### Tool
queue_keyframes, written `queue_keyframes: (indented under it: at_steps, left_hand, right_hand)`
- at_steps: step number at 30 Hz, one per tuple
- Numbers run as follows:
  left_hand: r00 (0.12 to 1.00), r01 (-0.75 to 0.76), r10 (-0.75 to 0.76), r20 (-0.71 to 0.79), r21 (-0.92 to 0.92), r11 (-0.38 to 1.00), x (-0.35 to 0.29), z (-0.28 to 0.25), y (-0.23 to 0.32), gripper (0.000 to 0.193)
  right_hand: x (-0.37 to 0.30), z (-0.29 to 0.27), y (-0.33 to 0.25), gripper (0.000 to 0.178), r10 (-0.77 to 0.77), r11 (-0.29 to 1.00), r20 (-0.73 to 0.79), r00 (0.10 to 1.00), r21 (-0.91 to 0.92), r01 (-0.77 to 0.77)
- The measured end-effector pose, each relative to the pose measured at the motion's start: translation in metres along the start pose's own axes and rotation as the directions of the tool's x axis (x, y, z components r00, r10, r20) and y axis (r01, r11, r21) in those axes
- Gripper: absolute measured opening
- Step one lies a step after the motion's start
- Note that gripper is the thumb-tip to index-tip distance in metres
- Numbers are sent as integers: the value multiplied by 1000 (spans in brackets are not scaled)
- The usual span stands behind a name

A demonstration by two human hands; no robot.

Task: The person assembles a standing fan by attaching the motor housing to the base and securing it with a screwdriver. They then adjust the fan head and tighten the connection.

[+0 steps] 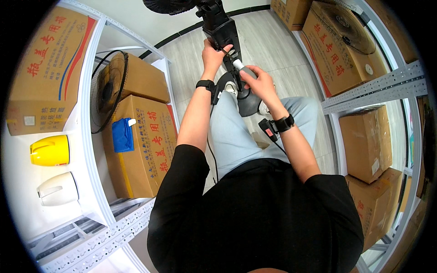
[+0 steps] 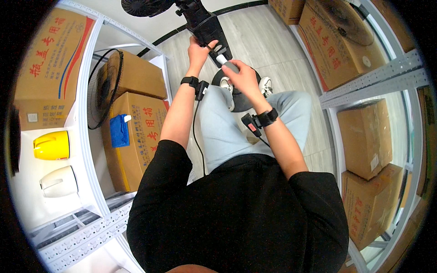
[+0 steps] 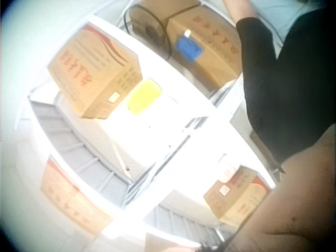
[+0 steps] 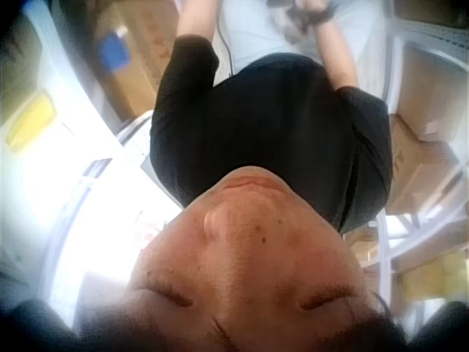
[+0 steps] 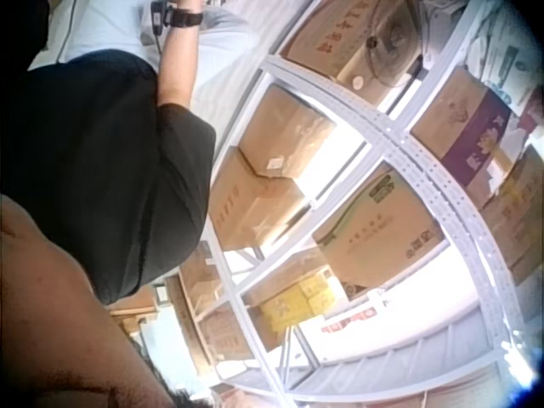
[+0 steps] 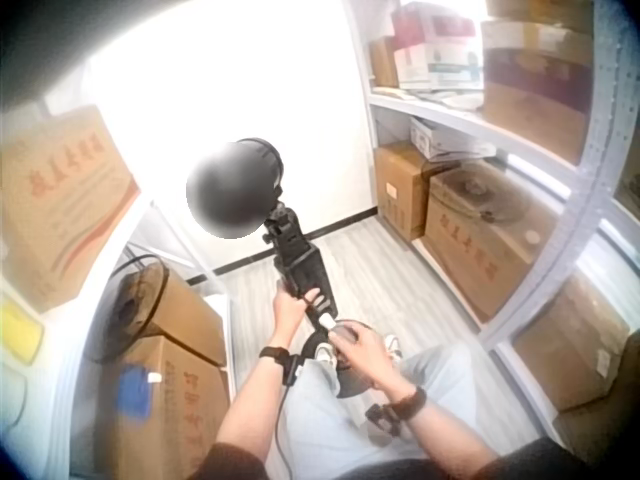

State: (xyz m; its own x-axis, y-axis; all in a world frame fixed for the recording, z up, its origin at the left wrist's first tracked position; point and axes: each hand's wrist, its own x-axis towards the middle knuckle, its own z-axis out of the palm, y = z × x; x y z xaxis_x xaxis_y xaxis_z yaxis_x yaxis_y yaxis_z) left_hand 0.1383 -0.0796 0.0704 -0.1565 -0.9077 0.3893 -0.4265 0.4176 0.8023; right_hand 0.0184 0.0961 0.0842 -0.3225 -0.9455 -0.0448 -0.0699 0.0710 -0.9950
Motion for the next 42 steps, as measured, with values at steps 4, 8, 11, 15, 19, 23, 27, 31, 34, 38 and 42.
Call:
queue_keyframes:
  at_steps: [4, 8, 11, 15, 19, 23, 27, 31, 34, 38, 42]
  left_hand:
    - [1000, -15, 15, -3, 0, 1000, 1, -1, -2, 62]
    - [1000, -16, 16, -4, 7, 1000, 0, 0, -2, 62]
    - [1000, -17, 18, -17, 41, 999, -1, -1, 0, 63]
    - [999, -41, 41, -25, 14, 999, 1, -1, -2, 65]
    - [999, -32, 32, -14, -12, 999, 0, 0, -1, 65]
    - [1000, -19, 19, -11, -13, 1000, -1, -2, -3, 65]
    - [1000, -21, 20, -3, -20, 1000, 0, 1, -1, 64]
    - [1000, -14, 14, -7, -37, 999, 0, 1, -4, 62]
    - [1000, -21, 21, -9, -33, 999, 0, 1, -6, 61]
    - [1000, -28, 27, -16, -54, 998, 0, 2, -5, 61]
    - [999, -35, 33, -24, -61, 998, -2, 2, -4, 60]
  right_hand:
    - [1, -6, -4, 41, 173, 941, 153, 973, 266, -209]
    - [-11, -11, -9, 41, 32, 999, 8, 999, -38, -32]
    - [-19, -24, -9, 40, 42, 998, -81, 996, -50, -46]
    - [-16, -40, 8, 41, -45, 977, -246, 968, -211, -8]
    - [0, -45, 14, 39, -171, 947, -248, 954, -308, 90]
    - [3, -39, -1, 41, -195, 939, -223, 955, -324, 115]
    - [12, -36, -1, 38, -325, 877, -209, 922, -431, 211]
    - [13, -32, -1, 36, -462, 786, -224, 858, -552, 278]
    - [12, -32, -2, 37, -507, 715, -221, 833, -648, 263]
    - [17, -36, 1, 38, -535, 744, -217, 816, -578, 334]
    - [26, -47, -9, 40, 102, 991, -56, 993, 92, -96]
